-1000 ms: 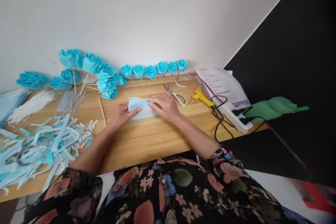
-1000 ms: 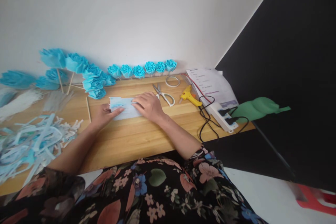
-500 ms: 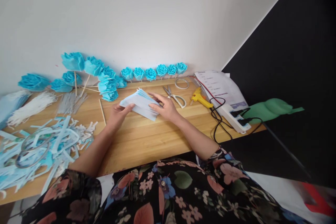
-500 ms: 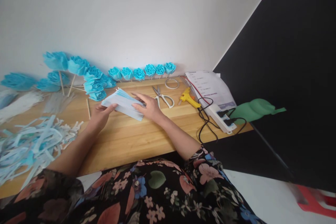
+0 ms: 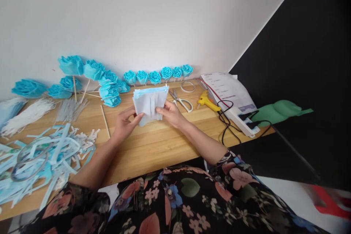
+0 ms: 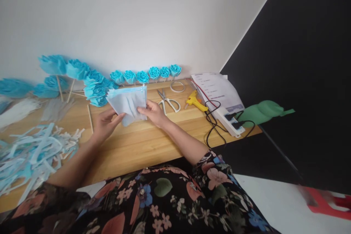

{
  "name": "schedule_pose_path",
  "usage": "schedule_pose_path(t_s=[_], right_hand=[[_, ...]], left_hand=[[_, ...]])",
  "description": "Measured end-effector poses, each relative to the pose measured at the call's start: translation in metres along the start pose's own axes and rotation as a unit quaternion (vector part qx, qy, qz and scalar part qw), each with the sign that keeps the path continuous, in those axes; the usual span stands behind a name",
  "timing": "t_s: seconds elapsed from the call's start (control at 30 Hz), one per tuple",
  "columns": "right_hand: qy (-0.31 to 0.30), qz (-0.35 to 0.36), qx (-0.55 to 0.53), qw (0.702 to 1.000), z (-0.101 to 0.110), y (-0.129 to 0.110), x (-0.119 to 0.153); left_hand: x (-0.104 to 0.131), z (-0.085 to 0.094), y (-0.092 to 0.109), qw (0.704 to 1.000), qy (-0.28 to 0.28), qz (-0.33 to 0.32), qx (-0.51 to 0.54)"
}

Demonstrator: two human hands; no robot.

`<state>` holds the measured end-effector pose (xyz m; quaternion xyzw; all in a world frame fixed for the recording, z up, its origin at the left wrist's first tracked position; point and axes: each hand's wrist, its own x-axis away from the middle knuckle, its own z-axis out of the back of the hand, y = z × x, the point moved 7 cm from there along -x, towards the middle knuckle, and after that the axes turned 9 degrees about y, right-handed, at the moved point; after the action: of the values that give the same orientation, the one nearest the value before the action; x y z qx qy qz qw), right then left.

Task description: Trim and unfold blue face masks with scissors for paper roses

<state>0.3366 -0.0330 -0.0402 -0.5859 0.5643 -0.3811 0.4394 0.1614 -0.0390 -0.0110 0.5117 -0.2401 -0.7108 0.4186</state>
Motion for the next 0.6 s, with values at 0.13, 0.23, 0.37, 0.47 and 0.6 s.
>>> schedule_pose_path(t_s=[0.13,0.23,0.37,0.47,0.6], right_hand=[[-0.014,-0.005,0.006,1.0,-0.001,0.007,-0.002],[-0.026,-0.025,0.015,0.999,-0.002,0.015,-0.004],[-0.021,-0.046,0.015,0.999,-0.001,0.021,-0.005],[-0.017,-0.042,0.018,0.999,-0.001,0.02,-0.005],[-0.021,-0.031,0.037,0.999,-0.001,0.023,-0.007]], left_hand=[[-0.002,-0.001,-0.006,0.999,-0.001,0.016,-0.03],[-0.002,-0.005,-0.014,0.998,-0.022,0.034,-0.053],[-0.004,-0.005,-0.016,0.997,-0.017,0.026,-0.074],[-0.005,-0.004,-0.015,0.997,-0.013,0.018,-0.077],[-0.005,-0.004,-0.014,0.997,-0.01,0.013,-0.076]])
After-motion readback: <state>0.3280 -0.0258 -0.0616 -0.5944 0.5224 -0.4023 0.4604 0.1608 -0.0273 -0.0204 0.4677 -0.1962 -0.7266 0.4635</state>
